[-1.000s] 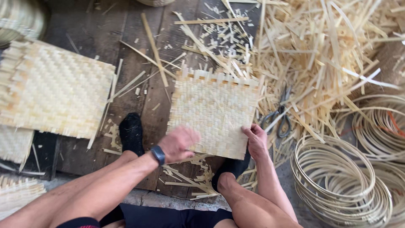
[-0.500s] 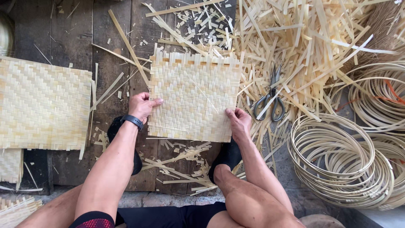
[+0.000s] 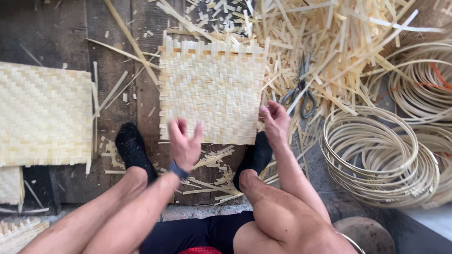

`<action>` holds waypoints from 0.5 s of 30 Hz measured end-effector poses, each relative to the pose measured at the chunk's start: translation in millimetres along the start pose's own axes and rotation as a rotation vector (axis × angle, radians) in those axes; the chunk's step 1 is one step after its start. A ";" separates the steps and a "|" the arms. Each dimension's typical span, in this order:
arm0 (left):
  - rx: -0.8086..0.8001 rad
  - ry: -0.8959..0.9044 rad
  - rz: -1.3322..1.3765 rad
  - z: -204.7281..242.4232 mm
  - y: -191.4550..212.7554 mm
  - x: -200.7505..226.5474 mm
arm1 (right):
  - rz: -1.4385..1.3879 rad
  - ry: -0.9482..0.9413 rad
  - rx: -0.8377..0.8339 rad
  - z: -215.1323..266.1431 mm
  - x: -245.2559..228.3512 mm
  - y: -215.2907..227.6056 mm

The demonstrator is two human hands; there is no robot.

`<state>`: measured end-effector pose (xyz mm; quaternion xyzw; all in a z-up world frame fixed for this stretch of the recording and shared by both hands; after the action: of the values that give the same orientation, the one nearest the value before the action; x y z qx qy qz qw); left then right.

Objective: The person constructs the bottom of a bamboo basket by placing a woven mat over a wooden mold, securing a circular bamboo rim on top, and trimming the excess woven material with shears.

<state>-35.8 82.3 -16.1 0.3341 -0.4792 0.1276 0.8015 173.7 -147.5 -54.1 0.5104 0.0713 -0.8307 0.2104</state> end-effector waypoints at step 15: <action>-0.019 0.684 1.163 34.5 -67.3 -80.4 | 1.364 -0.208 0.009 84.6 -0.5 254.4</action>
<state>-64.9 18.8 -101.6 -0.0448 -0.3013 0.6328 0.7118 212.1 -404.8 10.5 0.3597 -0.2898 -0.5577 0.6896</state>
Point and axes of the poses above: each hand's wrist, its own z-axis away from the middle knuckle, its own y-axis out of the back of the hand, x = y × z, the point moved 4 cm from there along -z, towards the middle knuckle, and after that the axes turned 11 degrees about -x, right-handed, at the moved point
